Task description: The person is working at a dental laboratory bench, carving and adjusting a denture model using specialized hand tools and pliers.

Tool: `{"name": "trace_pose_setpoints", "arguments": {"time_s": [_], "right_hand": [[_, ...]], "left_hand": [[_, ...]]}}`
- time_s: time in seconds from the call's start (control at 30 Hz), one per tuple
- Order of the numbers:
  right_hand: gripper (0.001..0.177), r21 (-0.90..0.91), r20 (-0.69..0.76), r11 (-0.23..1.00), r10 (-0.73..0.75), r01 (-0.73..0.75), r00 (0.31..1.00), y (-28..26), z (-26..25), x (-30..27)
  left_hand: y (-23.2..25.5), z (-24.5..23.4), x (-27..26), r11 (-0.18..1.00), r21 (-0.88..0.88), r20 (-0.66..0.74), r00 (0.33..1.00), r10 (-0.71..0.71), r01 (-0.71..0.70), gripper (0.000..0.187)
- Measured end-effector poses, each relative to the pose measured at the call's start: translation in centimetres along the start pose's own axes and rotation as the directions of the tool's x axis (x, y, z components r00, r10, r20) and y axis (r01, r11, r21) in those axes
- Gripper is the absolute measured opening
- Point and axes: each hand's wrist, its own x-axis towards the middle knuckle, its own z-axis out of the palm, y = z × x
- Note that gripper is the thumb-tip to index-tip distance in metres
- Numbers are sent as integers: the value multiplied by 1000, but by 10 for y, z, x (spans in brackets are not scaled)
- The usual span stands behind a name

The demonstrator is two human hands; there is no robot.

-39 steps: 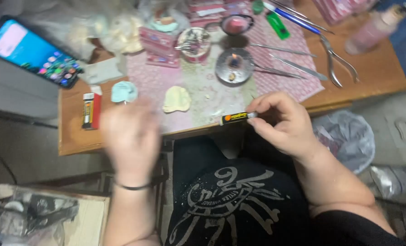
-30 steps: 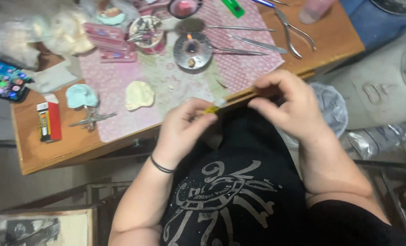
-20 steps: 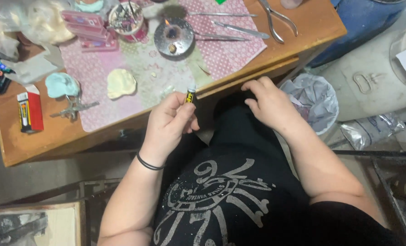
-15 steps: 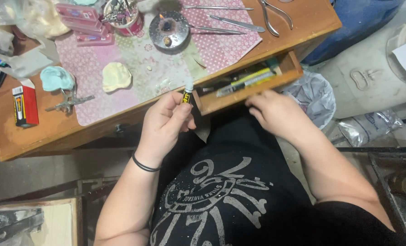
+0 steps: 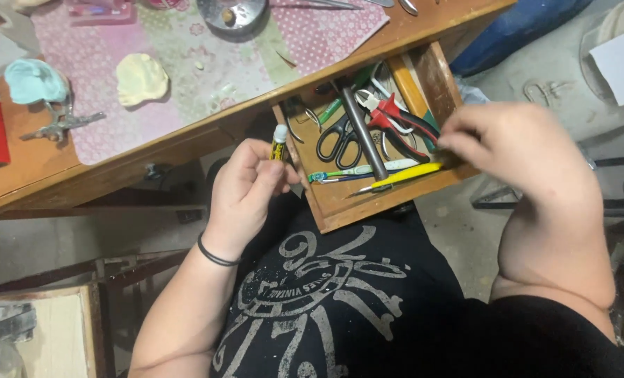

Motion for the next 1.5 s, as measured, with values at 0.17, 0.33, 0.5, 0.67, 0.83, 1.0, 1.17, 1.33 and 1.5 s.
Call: {"name": "trace_pose_setpoints", "arguments": {"time_s": [0.17,0.33,0.5,0.67,0.83,1.0,1.17,1.33,1.5], "right_hand": [[14,-136,-82,990,-50,39,995,30,9,21],[14,-127,-52,987,-108,100,993,22,11,34],[24,-139,-2,982,-130,129,991,12,19,48],[20,-65,39,988,-136,138,990,-16,21,58],[32,-122,-10,985,-125,123,992,-19,32,68],[77,-157,-66,988,-20,9,998,-13,77,74],[65,-105,-107,991,66,-77,992,-31,60,66],[62,234,-105,963,160,-132,982,-30,44,61],[23,376,-103,927,46,-4,994,-37,51,62]], "left_hand": [[-15,11,-6,985,-162,-1,999,52,-52,21],[-27,18,-9,997,-73,-3,1000,-14,14,27],[-38,26,-11,995,-96,-4,1000,22,-22,29],[-53,26,-9,986,-161,-11,999,37,-38,19],[-59,27,-9,972,-231,-15,999,31,-34,15],[-58,26,-9,966,-257,-14,1000,27,-29,14],[-59,26,-9,963,-267,-13,1000,25,-28,17],[-63,28,-10,952,-305,-30,999,29,-37,19],[-63,27,-10,962,-270,-23,999,44,-48,19]]}}
